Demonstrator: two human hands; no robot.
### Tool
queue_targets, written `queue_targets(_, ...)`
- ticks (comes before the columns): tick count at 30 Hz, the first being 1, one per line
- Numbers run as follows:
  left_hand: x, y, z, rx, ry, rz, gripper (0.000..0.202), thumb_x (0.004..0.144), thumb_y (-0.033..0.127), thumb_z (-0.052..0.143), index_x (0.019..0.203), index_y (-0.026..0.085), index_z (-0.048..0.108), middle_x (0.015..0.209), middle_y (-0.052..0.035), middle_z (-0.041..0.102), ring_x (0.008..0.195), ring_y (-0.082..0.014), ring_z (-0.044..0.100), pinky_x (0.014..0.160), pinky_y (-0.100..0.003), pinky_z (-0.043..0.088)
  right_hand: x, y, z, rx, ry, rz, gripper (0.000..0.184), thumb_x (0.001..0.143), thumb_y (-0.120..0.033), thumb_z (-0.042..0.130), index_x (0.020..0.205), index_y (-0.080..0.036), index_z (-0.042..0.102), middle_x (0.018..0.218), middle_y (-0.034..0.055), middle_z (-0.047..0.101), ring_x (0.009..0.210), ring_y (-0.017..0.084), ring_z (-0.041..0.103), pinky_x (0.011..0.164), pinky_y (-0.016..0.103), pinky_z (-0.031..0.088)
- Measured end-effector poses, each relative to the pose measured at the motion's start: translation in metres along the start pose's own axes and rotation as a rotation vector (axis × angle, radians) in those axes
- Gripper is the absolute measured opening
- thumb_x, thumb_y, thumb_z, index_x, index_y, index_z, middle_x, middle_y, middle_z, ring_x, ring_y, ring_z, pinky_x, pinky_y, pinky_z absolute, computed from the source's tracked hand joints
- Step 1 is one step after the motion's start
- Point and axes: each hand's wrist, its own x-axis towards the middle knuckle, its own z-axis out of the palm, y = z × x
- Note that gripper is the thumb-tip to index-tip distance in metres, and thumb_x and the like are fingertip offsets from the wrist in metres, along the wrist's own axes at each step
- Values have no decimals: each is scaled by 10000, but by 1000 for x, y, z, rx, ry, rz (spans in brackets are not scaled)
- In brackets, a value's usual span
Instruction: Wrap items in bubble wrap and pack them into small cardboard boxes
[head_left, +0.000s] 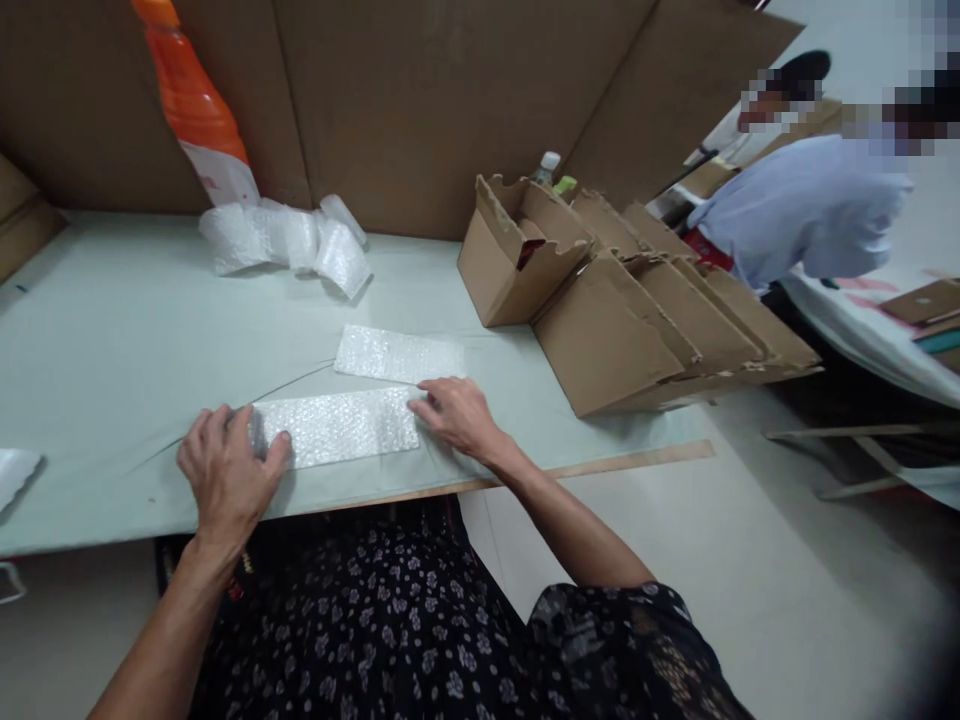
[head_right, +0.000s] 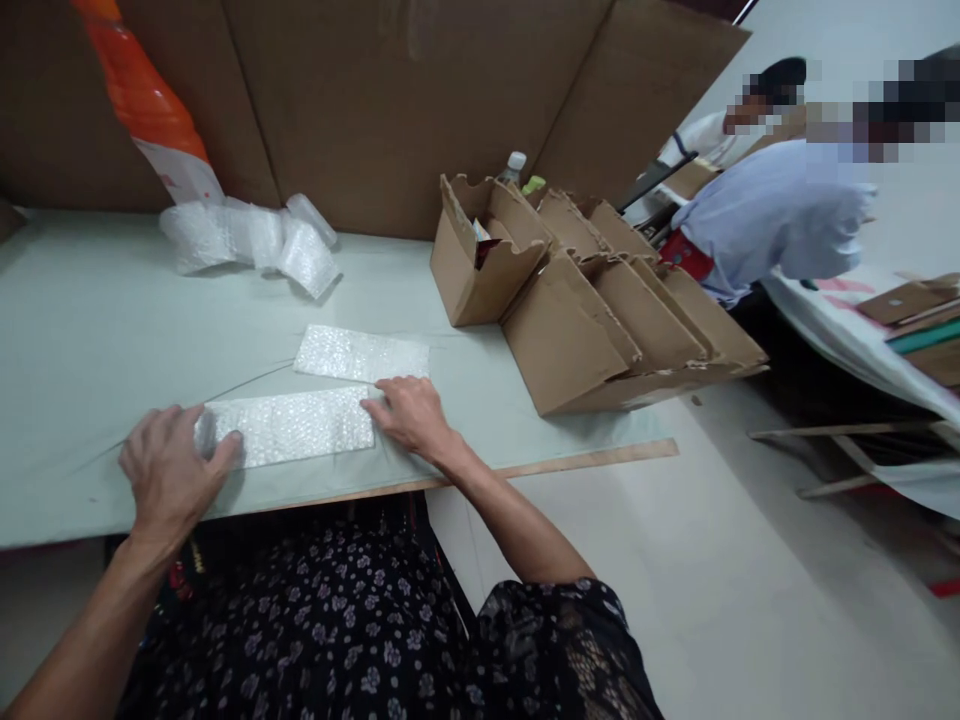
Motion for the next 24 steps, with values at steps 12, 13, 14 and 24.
queue_targets(12,44,20,-25,-220,86,-17,439,905,335,529,1301,173,632,1000,-109,669,1001,-301,646,957,-483,525,21,-28,-1,378,105,-99,420,951,-178,550,1354,-247,646,993,-3,758,821,147,641,966,331,444)
queue_targets(13,59,24,-25,-224,80,6,431,905,321,526,1300,188,634,1028,-108,673,1023,-304,645,972,-488,518,29,-24,-6,382,135,-87,393,952,-182,546,1322,-237,669,973,-5,755,805,141,635,952,314,449)
queue_targets(14,74,27,-23,-218,64,16,425,903,307,519,1297,199,636,1062,-108,676,1042,-308,645,986,-493,513,39,-20,-9,373,154,-76,376,952,-186,542,1298,-225,684,963,-2,753,803,140,633,932,299,455)
queue_targets(24,132,16,42,-1,-128,-7,546,874,363,610,1374,148,576,1455,-238,512,1329,-450,503,1085,-622,406,106,12,14,-74,36,40,476,977,-243,572,1452,-207,574,1314,131,676,1191,294,586,1019,411,394)
